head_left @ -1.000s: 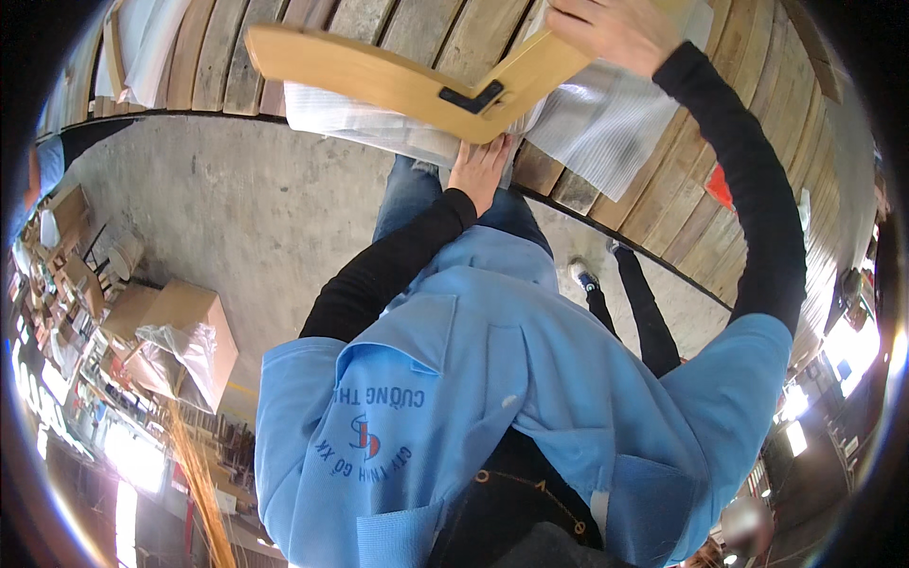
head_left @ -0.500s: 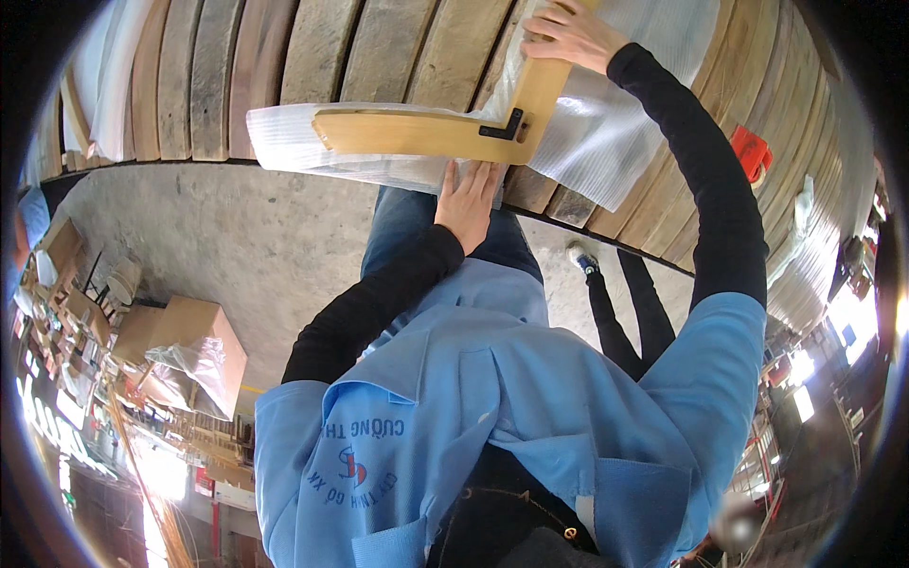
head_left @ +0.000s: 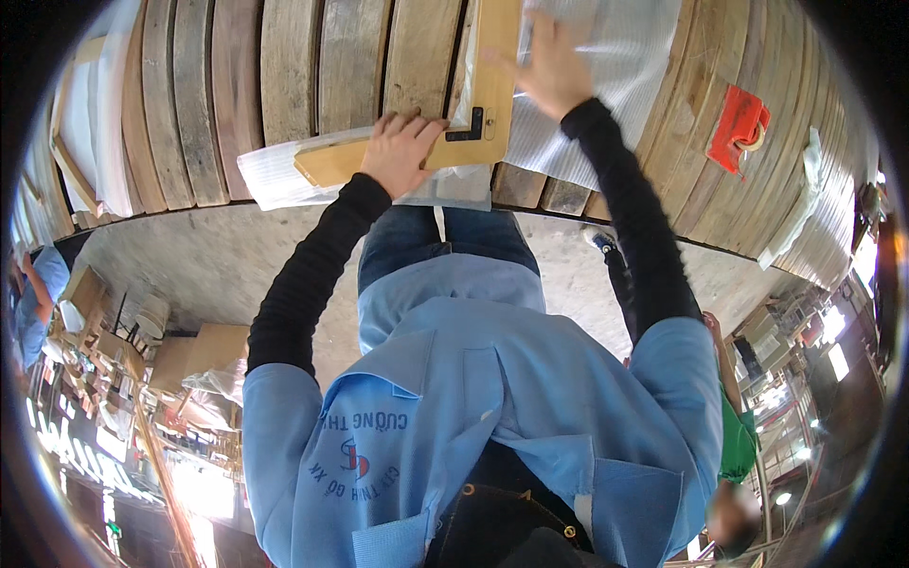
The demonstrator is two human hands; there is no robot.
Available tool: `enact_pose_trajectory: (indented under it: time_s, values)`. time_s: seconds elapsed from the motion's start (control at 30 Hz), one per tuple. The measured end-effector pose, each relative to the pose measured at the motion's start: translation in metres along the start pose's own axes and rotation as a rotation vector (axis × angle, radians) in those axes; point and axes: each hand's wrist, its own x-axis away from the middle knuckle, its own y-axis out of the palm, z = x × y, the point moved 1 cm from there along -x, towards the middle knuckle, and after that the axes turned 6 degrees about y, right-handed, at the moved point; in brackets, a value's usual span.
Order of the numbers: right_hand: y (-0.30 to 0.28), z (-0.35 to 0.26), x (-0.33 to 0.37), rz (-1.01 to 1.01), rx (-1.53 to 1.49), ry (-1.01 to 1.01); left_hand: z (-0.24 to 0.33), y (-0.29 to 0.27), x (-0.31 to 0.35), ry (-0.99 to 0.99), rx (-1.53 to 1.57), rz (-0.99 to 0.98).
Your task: The person wraps wooden chair legs in bubble wrap and secures them with tape. They repeatedly place the legs on a sheet of bubble wrap, fold the wrap around them, and seal the package with adhesive tape.
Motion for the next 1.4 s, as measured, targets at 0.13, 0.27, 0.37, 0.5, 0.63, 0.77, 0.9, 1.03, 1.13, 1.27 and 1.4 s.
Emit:
enact_pose_trajectory:
  time_s: [0.13,0.27,0.37,0.5,0.63,0.77,0.9,1.03,1.13,1.27,1.4]
  values:
    - [0.027,-0.02,0.052,-0.158,-0.323,0.457,-0.012,-0.002,-0.007,0.051,0.122,-0.06]
    - [0.013,-0.031,0.07,0.008,-0.448,0.652,-0.014,-0.001,-0.006,0.032,0.124,-0.085]
    - [0.012,-0.045,0.13,0.228,-0.459,0.795,-0.007,-0.013,-0.005,-0.007,0.037,-0.063]
    - [0.05,-0.076,0.229,0.018,-0.382,0.817,0.009,-0.02,0.04,-0.141,0.093,0.406]
    - [0.048,-0.095,0.233,-0.165,-0.057,0.611,-0.06,0.082,0.171,-1.285,0.158,1.256]
    - [0.056,-0.082,0.242,-0.236,-0.542,0.611,-0.119,0.118,0.22,-1.297,1.408,1.353]
    - [0.031,-0.103,0.235,-0.378,-1.186,1.071,-0.119,0.084,0.231,-1.388,1.611,0.942]
    - [0.012,-0.059,0.237,-1.154,-1.086,0.82,-0.139,0.064,0.295,-1.263,1.41,0.058]
    - [-0.016,-0.036,0.206,-1.322,-1.353,0.882,-0.155,-0.011,0.285,-1.114,1.142,-0.021]
    - [-0.028,-0.024,0.136,-0.571,-1.032,0.35,-0.174,-0.101,0.212,-0.821,1.655,0.583]
    - [-0.045,-0.072,0.085,0.187,-1.751,0.819,-0.155,-0.087,0.187,-0.717,1.406,1.582]
